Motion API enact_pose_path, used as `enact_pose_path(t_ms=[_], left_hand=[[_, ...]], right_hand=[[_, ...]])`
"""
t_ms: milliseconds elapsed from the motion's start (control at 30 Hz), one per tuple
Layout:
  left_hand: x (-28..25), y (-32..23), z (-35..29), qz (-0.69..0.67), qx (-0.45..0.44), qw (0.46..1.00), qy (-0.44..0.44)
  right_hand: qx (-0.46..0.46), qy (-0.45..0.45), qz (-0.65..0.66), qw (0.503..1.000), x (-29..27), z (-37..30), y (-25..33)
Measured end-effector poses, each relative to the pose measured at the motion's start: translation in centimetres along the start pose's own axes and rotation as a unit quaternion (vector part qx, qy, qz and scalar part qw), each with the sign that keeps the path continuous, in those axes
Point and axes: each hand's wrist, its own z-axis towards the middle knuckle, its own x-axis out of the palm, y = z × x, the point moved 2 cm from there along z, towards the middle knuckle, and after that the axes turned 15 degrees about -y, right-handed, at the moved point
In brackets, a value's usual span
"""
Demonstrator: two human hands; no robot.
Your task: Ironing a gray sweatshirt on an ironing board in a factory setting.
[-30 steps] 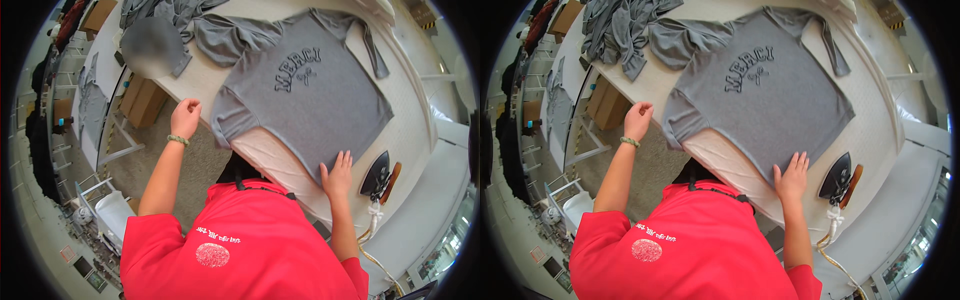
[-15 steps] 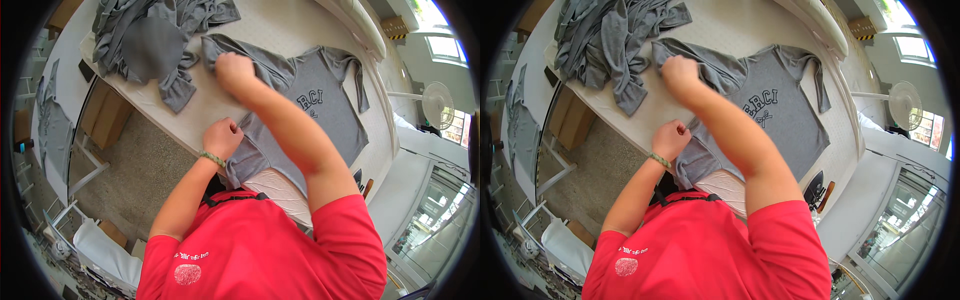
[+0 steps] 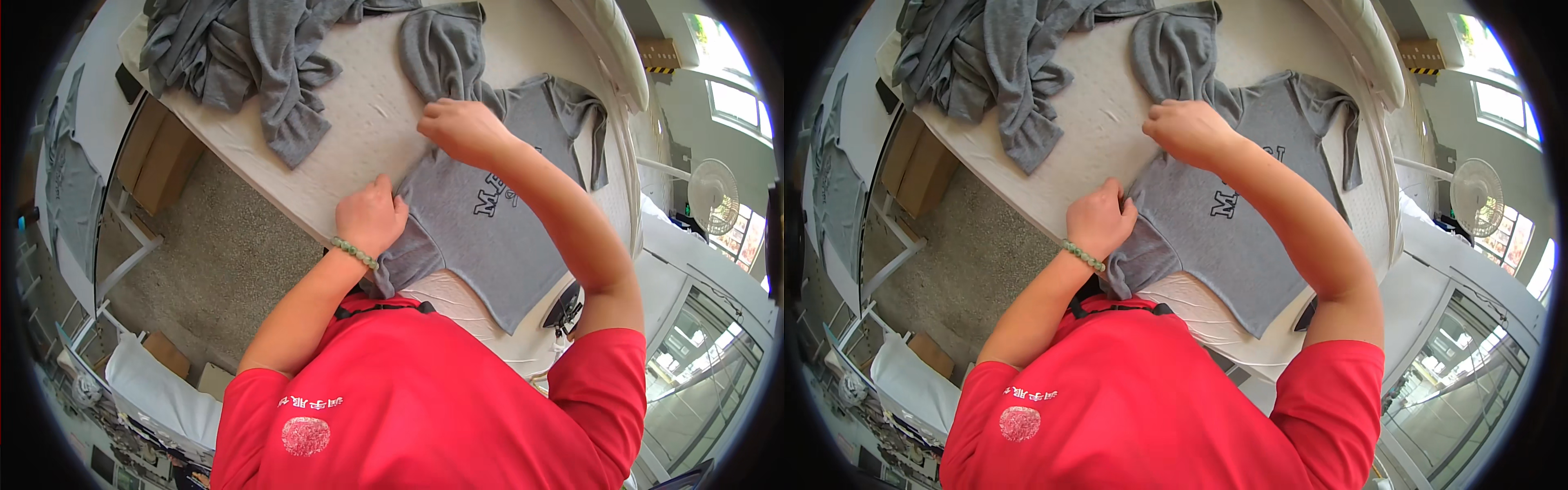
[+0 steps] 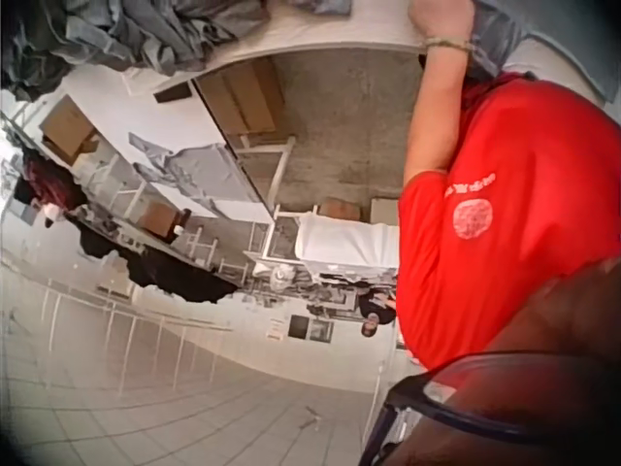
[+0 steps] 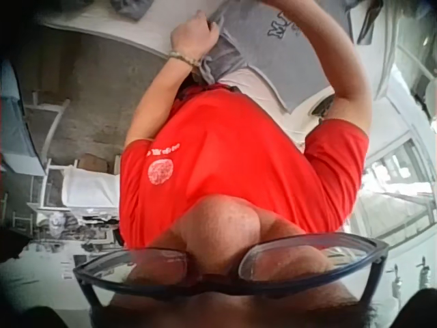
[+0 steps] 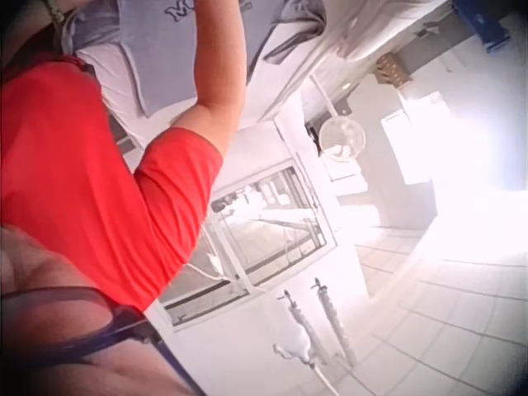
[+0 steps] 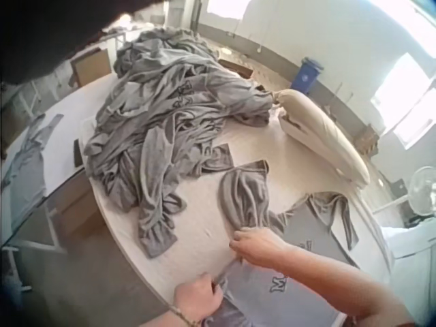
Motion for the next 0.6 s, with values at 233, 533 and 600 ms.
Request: enact_pose_path(t_ms=[233, 533, 600], left_hand=[[1.0, -0.5, -0.4, -0.006, 0.033, 0.999, -0.027], [0.3, 0.5, -0.3, -0.150, -0.055, 0.986, 0.039], [0.1, 0.8, -0.4, -0.175, -0.058, 0.982, 0.035]], right_hand=[[0.110, 0.026, 0.061, 0.992, 0.8, -4.5, -0.8], [0.144, 0.053, 0.118, 0.981, -0.2, -5.0, -1.2], [0.136, 0.079, 0.124, 0.980, -0.1, -4.8, -2.0]])
